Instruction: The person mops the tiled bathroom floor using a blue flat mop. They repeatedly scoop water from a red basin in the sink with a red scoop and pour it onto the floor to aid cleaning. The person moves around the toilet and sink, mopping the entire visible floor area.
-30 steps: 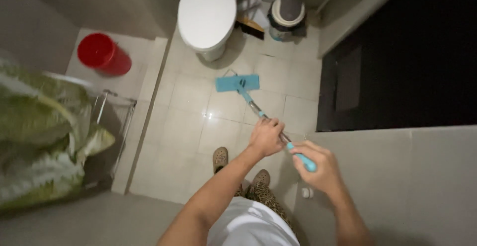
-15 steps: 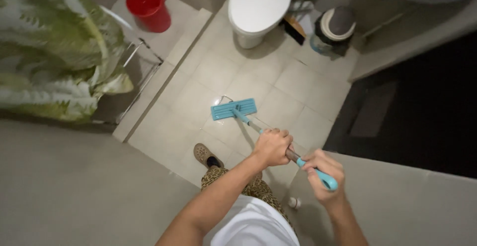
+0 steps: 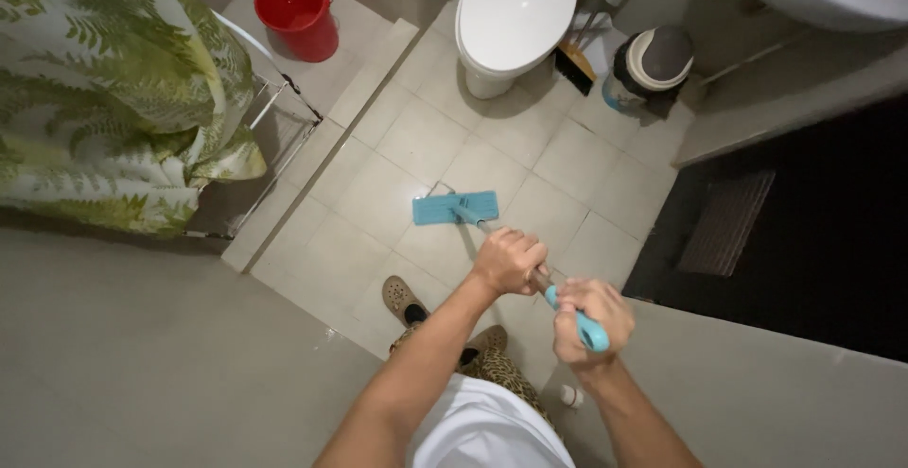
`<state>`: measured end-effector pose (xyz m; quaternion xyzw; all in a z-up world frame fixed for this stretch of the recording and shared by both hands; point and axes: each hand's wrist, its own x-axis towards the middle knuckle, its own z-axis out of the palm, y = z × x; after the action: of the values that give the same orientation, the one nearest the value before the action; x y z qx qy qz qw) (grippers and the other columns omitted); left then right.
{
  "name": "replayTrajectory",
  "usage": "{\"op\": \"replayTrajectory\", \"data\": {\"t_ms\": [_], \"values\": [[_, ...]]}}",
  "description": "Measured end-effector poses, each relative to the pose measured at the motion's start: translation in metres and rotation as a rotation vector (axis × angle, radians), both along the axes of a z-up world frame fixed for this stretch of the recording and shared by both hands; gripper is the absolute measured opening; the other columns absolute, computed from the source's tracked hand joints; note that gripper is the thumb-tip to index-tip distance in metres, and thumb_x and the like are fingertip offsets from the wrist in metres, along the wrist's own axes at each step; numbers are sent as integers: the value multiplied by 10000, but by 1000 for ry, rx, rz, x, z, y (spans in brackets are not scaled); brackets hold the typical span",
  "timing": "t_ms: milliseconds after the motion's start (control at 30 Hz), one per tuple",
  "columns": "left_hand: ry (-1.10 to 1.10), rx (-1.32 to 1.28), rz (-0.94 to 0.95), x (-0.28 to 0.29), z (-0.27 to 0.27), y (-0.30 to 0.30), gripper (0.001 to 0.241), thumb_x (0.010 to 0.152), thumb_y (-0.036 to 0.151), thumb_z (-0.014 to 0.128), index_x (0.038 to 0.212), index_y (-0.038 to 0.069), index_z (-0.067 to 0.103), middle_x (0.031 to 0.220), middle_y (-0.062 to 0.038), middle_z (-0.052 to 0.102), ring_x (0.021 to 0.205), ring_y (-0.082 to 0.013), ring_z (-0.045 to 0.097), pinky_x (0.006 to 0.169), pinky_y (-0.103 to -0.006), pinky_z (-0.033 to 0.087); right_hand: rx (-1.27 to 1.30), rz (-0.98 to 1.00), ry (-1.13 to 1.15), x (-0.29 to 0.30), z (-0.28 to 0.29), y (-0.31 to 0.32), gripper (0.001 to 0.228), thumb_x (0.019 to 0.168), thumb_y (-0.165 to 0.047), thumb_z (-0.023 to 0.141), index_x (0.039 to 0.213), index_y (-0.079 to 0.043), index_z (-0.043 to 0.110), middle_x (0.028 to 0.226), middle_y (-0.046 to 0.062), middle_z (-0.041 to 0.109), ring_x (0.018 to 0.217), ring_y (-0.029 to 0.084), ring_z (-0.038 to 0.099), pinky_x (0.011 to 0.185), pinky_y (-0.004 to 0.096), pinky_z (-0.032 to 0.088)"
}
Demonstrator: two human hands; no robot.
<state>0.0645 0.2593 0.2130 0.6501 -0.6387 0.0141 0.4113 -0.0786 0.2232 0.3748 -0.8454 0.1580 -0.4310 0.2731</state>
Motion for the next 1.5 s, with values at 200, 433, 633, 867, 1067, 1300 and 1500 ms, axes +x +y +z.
{"op": "replayTrajectory", "data": {"t_ms": [200, 433, 633, 867, 1067, 1300, 1500], "values": [[24, 65, -14, 49, -23, 2, 248, 718, 272, 732, 822, 116, 568, 798, -92, 611, 745, -318, 651, 675, -462, 518, 36, -49, 91, 31, -35, 24, 47, 809, 44, 600, 850, 21, 598, 859, 174, 694, 753, 314, 701, 680, 393, 555], [398, 567, 174, 117, -3, 16, 211, 868, 224, 704, 978, 67, 617, 1049, -175, 683, 945, -439, 649, 774, -526, 518, 25, -109, 224, 114, -75, 26, 45, 813, 17, 636, 807, 6, 593, 765, 160, 573, 677, 373, 571, 646, 465, 471], [370, -72, 102, 145, -10, 60, 290, 909, 143, 722, 1190, 73, 698, 1212, -143, 728, 1208, -390, 652, 1021, -515, 514, 165, -34, 586, 186, -37, 30, 227, 849, -180, 786, 1024, -75, 685, 953, 174, 597, 843, 372, 606, 770, 490, 487], [852, -47, 290, 222, 44, 158, 99, 942, 156, 686, 920, 59, 686, 789, -49, 704, 675, -121, 658, 590, -289, 539, 728, 667, 557, 265, -60, 23, 658, 801, -31, 571, 1450, -126, 518, 1413, 124, 573, 1283, 272, 594, 1106, 433, 491], [842, -37, 217, 269, 144, 215, 121, 897, 139, 710, 899, 27, 665, 734, -41, 623, 651, -109, 543, 589, -272, 445, 561, 728, 594, 333, -133, 88, 592, 829, -11, 613, 1408, -84, 520, 1427, 152, 484, 1280, 321, 526, 1053, 434, 498], [1063, -226, 171, 255, 92, 264, 240, 912, 213, 729, 806, 51, 588, 715, -17, 568, 641, -113, 505, 599, -276, 397, 459, 506, 827, 325, -160, 144, 216, 957, -131, 614, 1166, -104, 572, 1118, 167, 704, 1010, 381, 696, 770, 485, 560], [931, -149, 170, 246, 76, 252, 215, 902, 208, 718, 807, 65, 587, 690, 9, 558, 619, -97, 516, 586, -274, 401, 318, 526, 829, 308, -176, 121, 223, 920, -137, 631, 1123, -108, 541, 1050, 166, 705, 941, 377, 697, 716, 490, 543]]}}
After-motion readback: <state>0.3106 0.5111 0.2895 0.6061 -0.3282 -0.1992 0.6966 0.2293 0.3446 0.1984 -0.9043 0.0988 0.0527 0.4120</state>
